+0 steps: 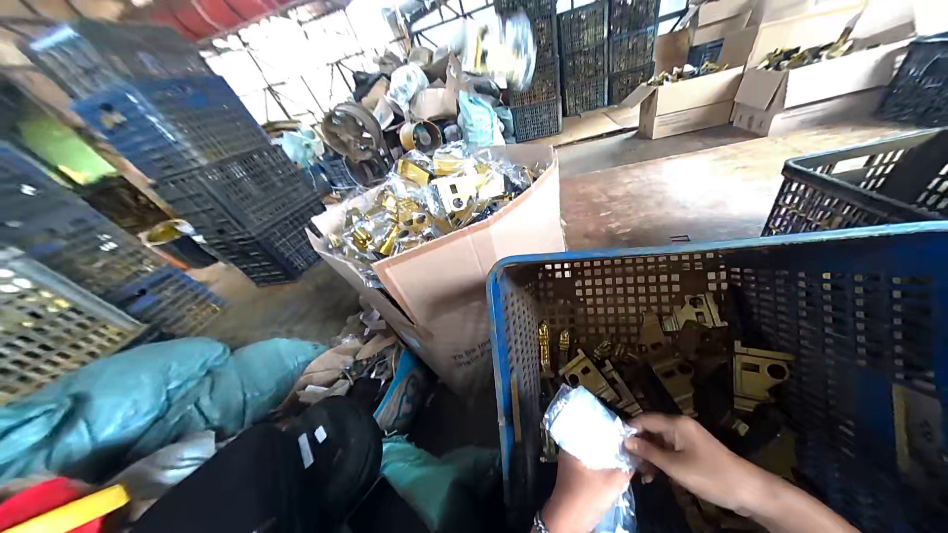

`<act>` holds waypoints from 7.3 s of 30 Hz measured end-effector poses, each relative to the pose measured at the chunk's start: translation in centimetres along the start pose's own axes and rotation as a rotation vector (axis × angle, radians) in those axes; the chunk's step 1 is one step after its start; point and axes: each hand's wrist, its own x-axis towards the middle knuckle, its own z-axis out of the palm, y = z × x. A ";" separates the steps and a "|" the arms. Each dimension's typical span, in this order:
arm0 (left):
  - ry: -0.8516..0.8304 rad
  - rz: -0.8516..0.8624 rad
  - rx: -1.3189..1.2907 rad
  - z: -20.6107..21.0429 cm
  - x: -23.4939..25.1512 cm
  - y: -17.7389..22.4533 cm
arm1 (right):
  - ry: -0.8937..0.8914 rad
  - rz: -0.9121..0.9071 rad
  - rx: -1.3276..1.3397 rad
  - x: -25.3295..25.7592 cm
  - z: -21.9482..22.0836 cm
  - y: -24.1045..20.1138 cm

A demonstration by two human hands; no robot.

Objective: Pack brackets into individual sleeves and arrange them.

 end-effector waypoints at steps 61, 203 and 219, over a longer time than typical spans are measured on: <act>0.353 -0.008 0.196 -2.2 3.4 -2.1 | -0.069 -0.023 1.057 0.3 -1.9 8.2; 0.246 0.267 0.282 -0.9 2.1 -2.7 | 0.217 0.369 0.433 -1.6 0.0 1.3; 0.252 -0.259 -0.248 -1.0 2.0 1.3 | 0.253 0.019 -0.203 0.7 2.9 2.2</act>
